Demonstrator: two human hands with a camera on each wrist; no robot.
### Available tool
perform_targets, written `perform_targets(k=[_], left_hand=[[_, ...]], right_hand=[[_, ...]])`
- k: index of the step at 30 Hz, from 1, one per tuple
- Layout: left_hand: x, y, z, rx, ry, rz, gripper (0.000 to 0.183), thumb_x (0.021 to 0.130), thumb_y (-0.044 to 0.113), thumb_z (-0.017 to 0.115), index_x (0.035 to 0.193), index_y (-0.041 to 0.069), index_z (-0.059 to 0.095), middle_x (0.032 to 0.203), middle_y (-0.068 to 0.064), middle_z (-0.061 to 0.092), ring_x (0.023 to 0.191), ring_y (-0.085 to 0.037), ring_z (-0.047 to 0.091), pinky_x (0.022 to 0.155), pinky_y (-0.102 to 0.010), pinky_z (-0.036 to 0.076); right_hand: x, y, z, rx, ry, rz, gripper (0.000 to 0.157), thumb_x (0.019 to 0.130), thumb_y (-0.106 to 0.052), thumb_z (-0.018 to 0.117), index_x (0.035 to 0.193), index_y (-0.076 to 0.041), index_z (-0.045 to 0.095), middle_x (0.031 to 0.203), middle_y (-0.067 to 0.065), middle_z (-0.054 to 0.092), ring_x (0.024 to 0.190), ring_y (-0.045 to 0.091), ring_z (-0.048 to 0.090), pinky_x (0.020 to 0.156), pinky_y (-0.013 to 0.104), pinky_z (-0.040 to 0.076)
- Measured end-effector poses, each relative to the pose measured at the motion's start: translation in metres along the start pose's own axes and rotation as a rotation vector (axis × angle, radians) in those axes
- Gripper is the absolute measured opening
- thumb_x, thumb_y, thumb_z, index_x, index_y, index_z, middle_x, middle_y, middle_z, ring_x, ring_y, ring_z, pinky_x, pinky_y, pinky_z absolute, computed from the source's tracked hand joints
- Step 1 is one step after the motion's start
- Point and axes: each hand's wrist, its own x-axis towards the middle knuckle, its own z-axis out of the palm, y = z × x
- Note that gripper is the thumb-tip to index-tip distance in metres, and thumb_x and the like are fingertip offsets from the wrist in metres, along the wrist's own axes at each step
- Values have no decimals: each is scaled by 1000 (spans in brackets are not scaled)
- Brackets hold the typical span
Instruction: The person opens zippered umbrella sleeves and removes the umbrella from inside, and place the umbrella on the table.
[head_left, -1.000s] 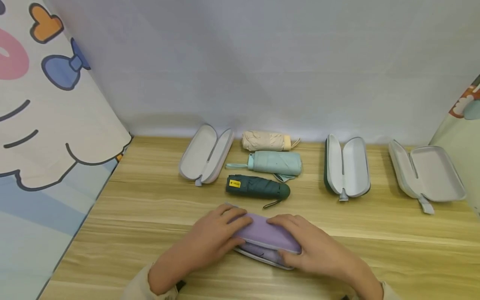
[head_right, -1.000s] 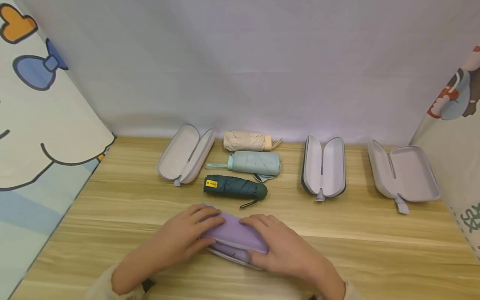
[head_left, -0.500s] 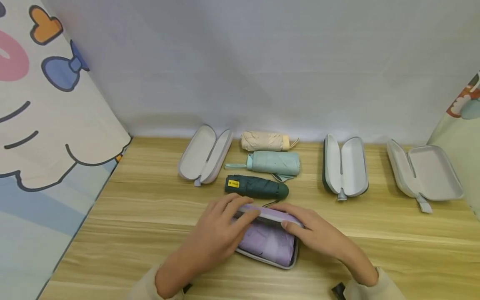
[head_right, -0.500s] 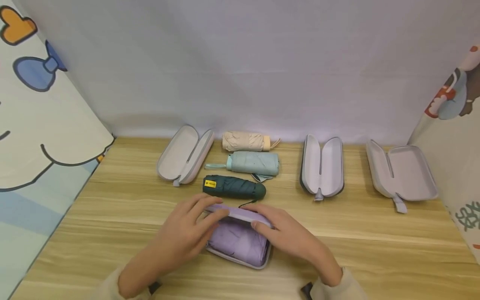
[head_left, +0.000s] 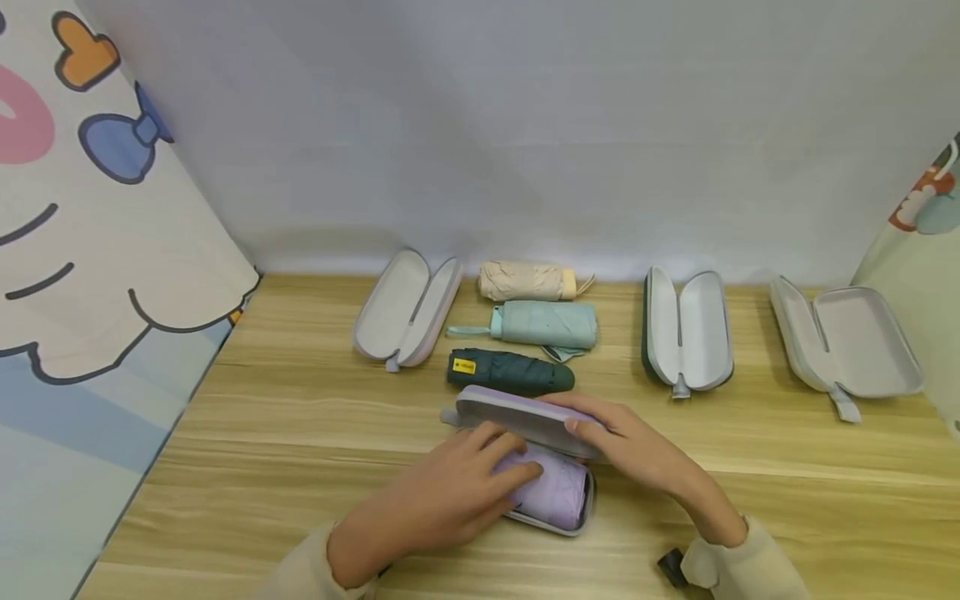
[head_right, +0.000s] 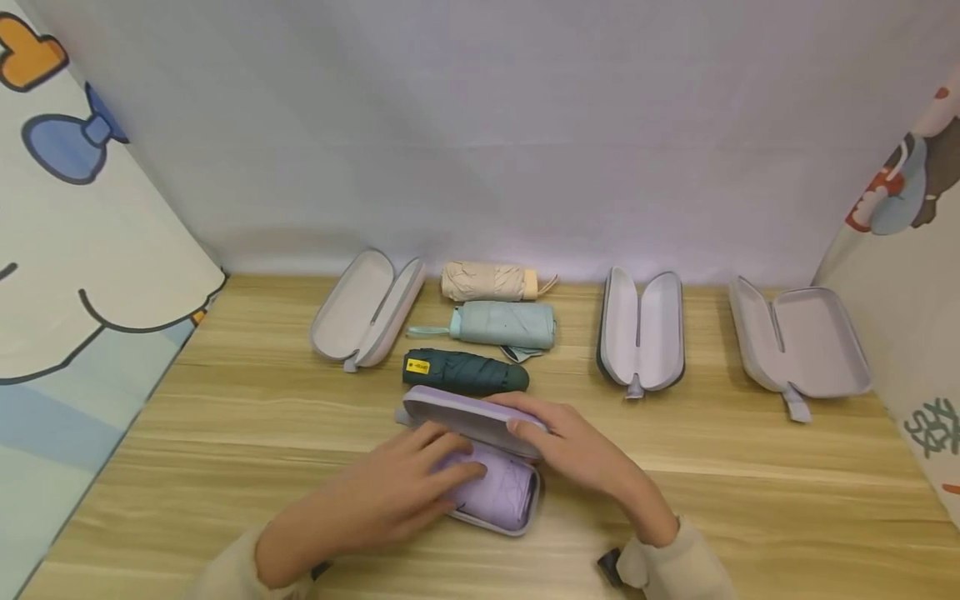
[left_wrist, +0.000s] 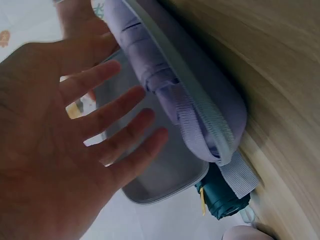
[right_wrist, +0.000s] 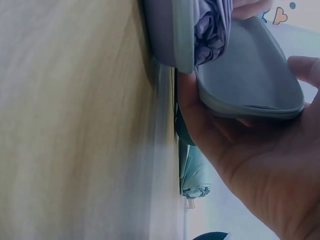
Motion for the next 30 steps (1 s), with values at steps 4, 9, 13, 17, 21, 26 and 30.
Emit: perform_targets(k=[4, 9, 13, 17, 21, 26, 30], left_hand=[[3, -2, 5, 16, -134, -34, 50, 100, 40, 69, 146, 25, 54, 140, -3, 56, 127, -21, 54, 95, -39, 54], [8, -5, 8, 10, -223, -54, 62, 99, 43, 70, 154, 26, 46, 146, -2, 53, 131, -22, 51, 100, -42, 53], [11, -8, 8, -2, -234, -53, 67, 97, 44, 73, 155, 24, 46, 141, -3, 55, 127, -22, 54, 95, -42, 55], [15, -11, 6, -39, -264, -73, 69, 96, 45, 75, 155, 23, 46, 137, -4, 57, 125, -23, 57, 94, -42, 56], [18, -12, 5, -60, -301, -95, 70, 96, 43, 76, 155, 22, 46, 136, -5, 57, 126, -24, 57, 96, -43, 55], [22, -12, 6, -25, -313, -80, 74, 92, 37, 81, 155, 20, 46, 135, -5, 58, 124, -23, 59, 95, -43, 56], [26, -14, 9, 10, -307, -72, 73, 85, 39, 85, 147, 17, 53, 131, -5, 60, 118, -22, 62, 91, -40, 57]], right_hand=[[0, 0, -1, 12, -4, 3, 39, 113, -27, 45, 151, -28, 56, 145, 3, 64, 123, 26, 63, 95, 32, 53], [0, -1, -2, 20, -6, 0, 39, 113, -27, 45, 150, -28, 56, 147, 4, 62, 124, 26, 62, 96, 32, 52], [-1, -2, -2, 30, -8, 4, 39, 113, -27, 45, 150, -28, 56, 147, 4, 61, 124, 26, 61, 96, 32, 52], [-1, -2, -1, 54, -14, 14, 39, 113, -27, 45, 150, -27, 56, 147, 6, 61, 123, 27, 60, 93, 32, 54], [-1, -2, -1, 51, -10, 14, 39, 113, -27, 45, 150, -28, 56, 147, 6, 61, 124, 28, 60, 96, 32, 53], [-1, 0, -1, 31, -5, 10, 39, 113, -27, 45, 150, -29, 56, 147, 3, 61, 125, 26, 60, 99, 31, 50], [0, -1, -1, 29, -7, 7, 39, 113, -27, 45, 150, -29, 56, 148, 3, 61, 126, 25, 59, 100, 31, 50]])
